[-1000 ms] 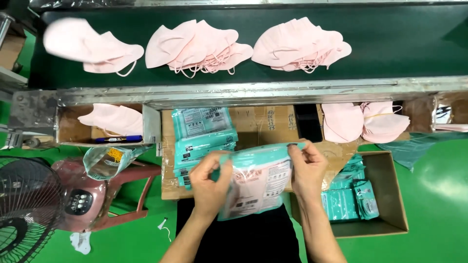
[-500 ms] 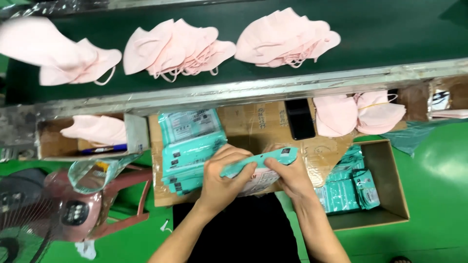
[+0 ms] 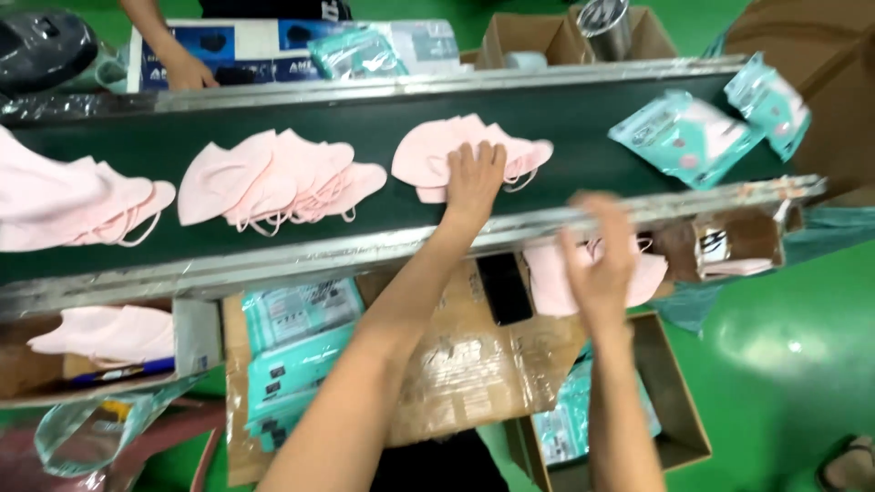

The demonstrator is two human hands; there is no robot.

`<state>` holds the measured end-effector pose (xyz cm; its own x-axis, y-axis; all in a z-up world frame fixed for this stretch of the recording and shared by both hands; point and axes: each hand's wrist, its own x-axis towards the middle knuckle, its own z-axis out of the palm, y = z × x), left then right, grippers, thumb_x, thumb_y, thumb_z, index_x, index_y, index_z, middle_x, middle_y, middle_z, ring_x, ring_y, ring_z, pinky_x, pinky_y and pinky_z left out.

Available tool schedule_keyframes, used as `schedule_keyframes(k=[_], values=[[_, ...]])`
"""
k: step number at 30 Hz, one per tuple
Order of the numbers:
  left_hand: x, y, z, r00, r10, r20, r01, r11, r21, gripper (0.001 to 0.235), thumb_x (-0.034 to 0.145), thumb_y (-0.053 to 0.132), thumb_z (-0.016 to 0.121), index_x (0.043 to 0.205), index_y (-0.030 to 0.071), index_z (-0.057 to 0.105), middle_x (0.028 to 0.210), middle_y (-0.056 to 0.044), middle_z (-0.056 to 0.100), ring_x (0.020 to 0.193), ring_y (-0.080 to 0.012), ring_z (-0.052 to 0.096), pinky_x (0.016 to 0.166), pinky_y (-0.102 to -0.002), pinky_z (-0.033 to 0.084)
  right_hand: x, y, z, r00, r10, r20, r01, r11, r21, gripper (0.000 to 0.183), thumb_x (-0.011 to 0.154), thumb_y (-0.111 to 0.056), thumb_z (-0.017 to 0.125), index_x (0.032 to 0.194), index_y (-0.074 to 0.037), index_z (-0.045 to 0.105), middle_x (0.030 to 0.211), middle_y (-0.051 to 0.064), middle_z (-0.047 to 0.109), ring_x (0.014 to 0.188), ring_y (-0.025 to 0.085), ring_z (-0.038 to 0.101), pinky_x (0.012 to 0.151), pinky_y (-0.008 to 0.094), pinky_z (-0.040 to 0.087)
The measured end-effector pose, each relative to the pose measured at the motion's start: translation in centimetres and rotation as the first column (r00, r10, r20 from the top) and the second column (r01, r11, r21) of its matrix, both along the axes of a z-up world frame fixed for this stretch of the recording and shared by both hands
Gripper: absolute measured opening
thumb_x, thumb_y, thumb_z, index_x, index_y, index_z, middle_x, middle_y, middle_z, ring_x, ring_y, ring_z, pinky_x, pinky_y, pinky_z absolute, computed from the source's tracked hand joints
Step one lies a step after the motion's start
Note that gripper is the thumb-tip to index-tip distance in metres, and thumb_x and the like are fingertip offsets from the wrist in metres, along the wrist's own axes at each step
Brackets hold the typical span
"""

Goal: Packing face masks into plastic pouches at a manufacturing workstation.

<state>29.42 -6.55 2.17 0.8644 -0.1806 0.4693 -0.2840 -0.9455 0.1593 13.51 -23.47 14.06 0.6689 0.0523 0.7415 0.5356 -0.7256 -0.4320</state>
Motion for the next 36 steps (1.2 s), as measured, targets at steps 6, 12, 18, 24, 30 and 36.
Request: schedule_keyframes(k=[6, 12, 18, 24, 30, 36], values=[[-6.7, 3.7, 3.8, 0.94, -0.319, -0.123, 0.29, 0.934, -0.207, 0.028, 0.101, 0.008, 0.055, 0.127, 0.012, 0.063, 0.124, -0.009, 0.067, 0.113, -0.0301, 0.065, 0.097, -0.043, 0.05, -3.4, -2.1, -6.3, 0.894, 0.111, -0.433, 0.107, 0.887, 0.45, 0.035, 0.093, -0.006, 0.069, 0.128, -0.007, 0.065, 0.129, 0.007, 0.066, 0.124, 0.025, 0.065, 0.107, 0.037, 0.053], [-24.0, 5.0, 6.9, 0.635, -0.768, -0.085, 0.681, 0.609, -0.407, 0.039, 0.09, 0.006, 0.058, 0.129, 0.01, 0.065, 0.134, -0.014, 0.064, 0.124, -0.0337, 0.061, 0.104, -0.044, 0.047, -7.7, -2.7, -10.7, 0.829, 0.397, -0.394, -0.279, 0.904, 0.324, 0.065, 0.077, -0.01, 0.084, 0.136, -0.011, 0.059, 0.134, 0.006, 0.066, 0.128, 0.017, 0.064, 0.108, 0.034, 0.052], [-29.4, 6.9, 1.3, 0.865, -0.441, -0.24, 0.105, 0.626, -0.773, 0.127, 0.062, 0.027, 0.094, 0.158, 0.002, 0.015, 0.163, -0.022, 0.022, 0.15, -0.0438, 0.024, 0.121, -0.054, 0.025, -10.6, -2.3, -16.0, 0.584, 0.537, -0.608, -0.32, 0.841, 0.436, 0.064, 0.078, -0.012, 0.089, 0.139, -0.014, 0.069, 0.13, 0.009, 0.079, 0.121, 0.021, 0.077, 0.106, 0.036, 0.063], [-29.0, 5.8, -5.8, 0.772, -0.423, -0.474, -0.101, 0.656, -0.748, 0.144, 0.058, 0.036, 0.098, 0.161, 0.007, 0.001, 0.165, -0.024, 0.014, 0.154, -0.044, 0.015, 0.124, -0.053, 0.019, -11.1, 1.5, -15.3, 0.739, 0.44, -0.511, -0.442, 0.888, 0.126, 0.117, 0.057, -0.009, 0.092, 0.156, -0.001, 0.029, 0.137, 0.024, 0.06, 0.124, 0.035, 0.054, 0.104, 0.044, 0.041], [-28.4, 5.3, -6.7, 0.835, -0.445, -0.323, 0.068, 0.666, -0.742, 0.12, 0.064, 0.025, 0.098, 0.16, 0.014, 0.025, 0.159, -0.019, 0.043, 0.15, -0.0371, 0.036, 0.127, -0.056, 0.023, -11.3, 3.4, -16.0, 0.556, 0.564, -0.611, -0.271, 0.818, 0.508, 0.124, 0.07, -0.004, 0.089, 0.164, -0.008, 0.008, 0.136, 0.015, 0.061, 0.124, 0.026, 0.062, 0.108, 0.037, 0.048], [-28.5, 4.7, -7.5, 0.821, -0.42, -0.386, -0.17, 0.466, -0.868, 0.109, 0.07, 0.014, 0.091, 0.156, 0.011, 0.025, 0.132, -0.018, 0.064, 0.117, -0.0302, 0.068, 0.099, -0.04, 0.055, -11.2, 3.6, -16.0, 0.488, 0.625, -0.609, -0.219, 0.763, 0.608, 0.131, 0.069, -0.008, 0.09, 0.164, -0.009, 0.0, 0.132, 0.013, 0.064, 0.121, 0.025, 0.066, 0.106, 0.037, 0.052]])
